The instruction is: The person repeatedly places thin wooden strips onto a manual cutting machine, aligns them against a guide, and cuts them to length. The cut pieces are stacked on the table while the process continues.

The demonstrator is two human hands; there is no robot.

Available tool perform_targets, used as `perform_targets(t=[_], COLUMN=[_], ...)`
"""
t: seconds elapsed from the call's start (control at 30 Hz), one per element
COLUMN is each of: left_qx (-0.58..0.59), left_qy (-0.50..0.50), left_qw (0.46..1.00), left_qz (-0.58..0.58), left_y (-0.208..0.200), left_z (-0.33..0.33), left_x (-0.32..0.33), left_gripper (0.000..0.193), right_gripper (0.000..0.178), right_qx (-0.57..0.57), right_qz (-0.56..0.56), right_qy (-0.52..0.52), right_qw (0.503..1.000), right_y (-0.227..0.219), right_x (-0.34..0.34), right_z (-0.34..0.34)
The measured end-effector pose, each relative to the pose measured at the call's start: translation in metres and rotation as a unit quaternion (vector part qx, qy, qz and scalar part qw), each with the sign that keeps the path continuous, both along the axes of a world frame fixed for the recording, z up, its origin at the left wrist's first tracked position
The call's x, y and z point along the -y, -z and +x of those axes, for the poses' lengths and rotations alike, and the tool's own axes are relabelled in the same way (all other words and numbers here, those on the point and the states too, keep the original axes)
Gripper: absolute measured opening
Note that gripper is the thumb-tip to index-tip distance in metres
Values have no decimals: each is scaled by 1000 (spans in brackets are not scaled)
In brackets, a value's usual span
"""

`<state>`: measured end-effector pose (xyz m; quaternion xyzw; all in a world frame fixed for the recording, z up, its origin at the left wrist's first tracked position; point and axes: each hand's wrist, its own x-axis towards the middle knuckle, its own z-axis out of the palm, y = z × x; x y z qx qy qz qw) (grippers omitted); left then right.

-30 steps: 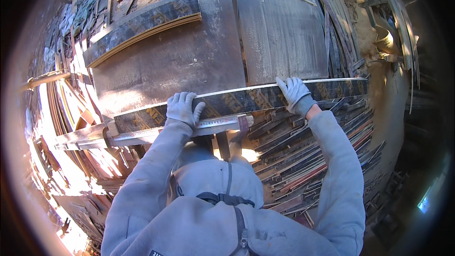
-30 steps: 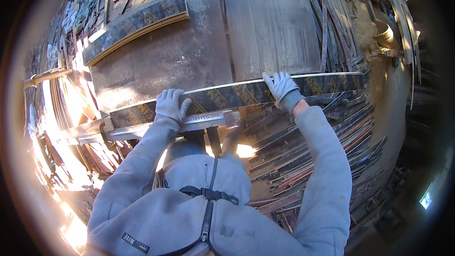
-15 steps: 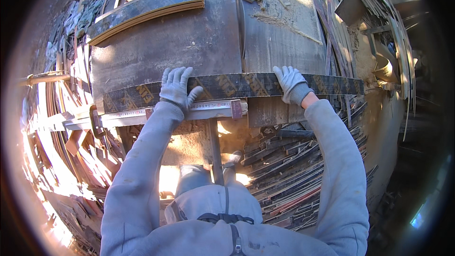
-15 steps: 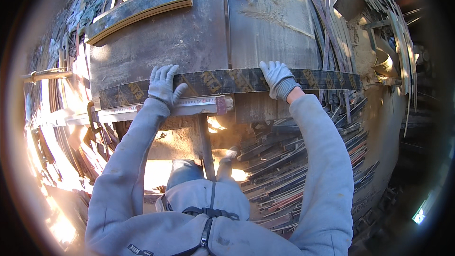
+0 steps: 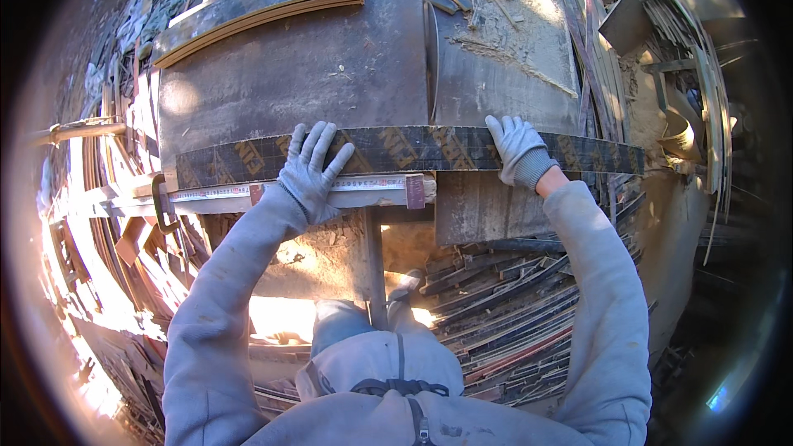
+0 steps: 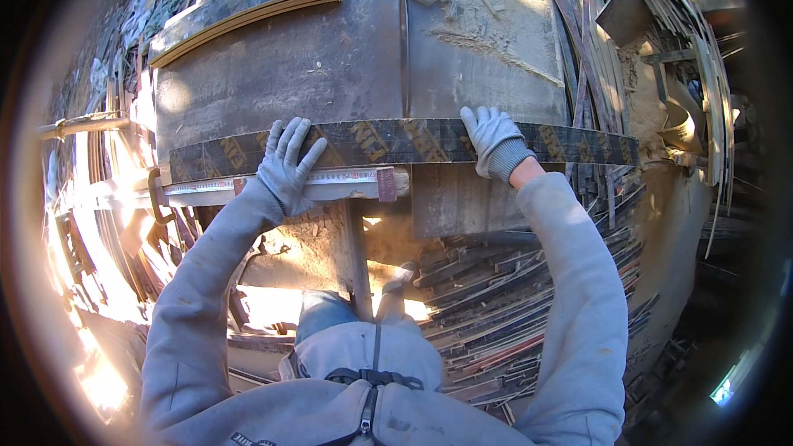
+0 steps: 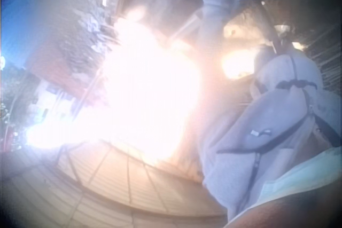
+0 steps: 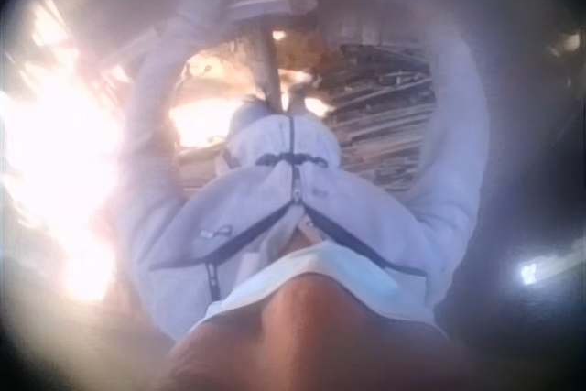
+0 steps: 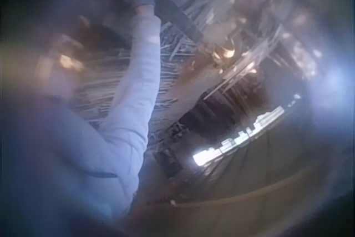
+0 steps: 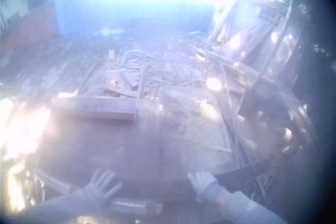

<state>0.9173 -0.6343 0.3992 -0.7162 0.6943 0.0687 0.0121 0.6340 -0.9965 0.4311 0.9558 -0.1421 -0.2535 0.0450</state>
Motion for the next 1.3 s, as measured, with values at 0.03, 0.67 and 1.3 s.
perform_targets(t=[0.03,0.67,1.3], left_qx=[-12,-17,6], left_qy=[-2,-13,-19], left_qw=[1000,991,989], left_qz=[-21,-129,-146], left_y=[0,12,22], left_z=[-1,2,3], left_x=[1,1,-2], left_gripper=[128,134,131], right_gripper=[103,99,102], right_qx=[1,71,77], right_qz=[1,5,-20], right_qy=[-2,-11,1], right_qw=[1000,997,997], right_y=[1,17,19], right_x=[0,7,2], right_z=[0,-6,-4])
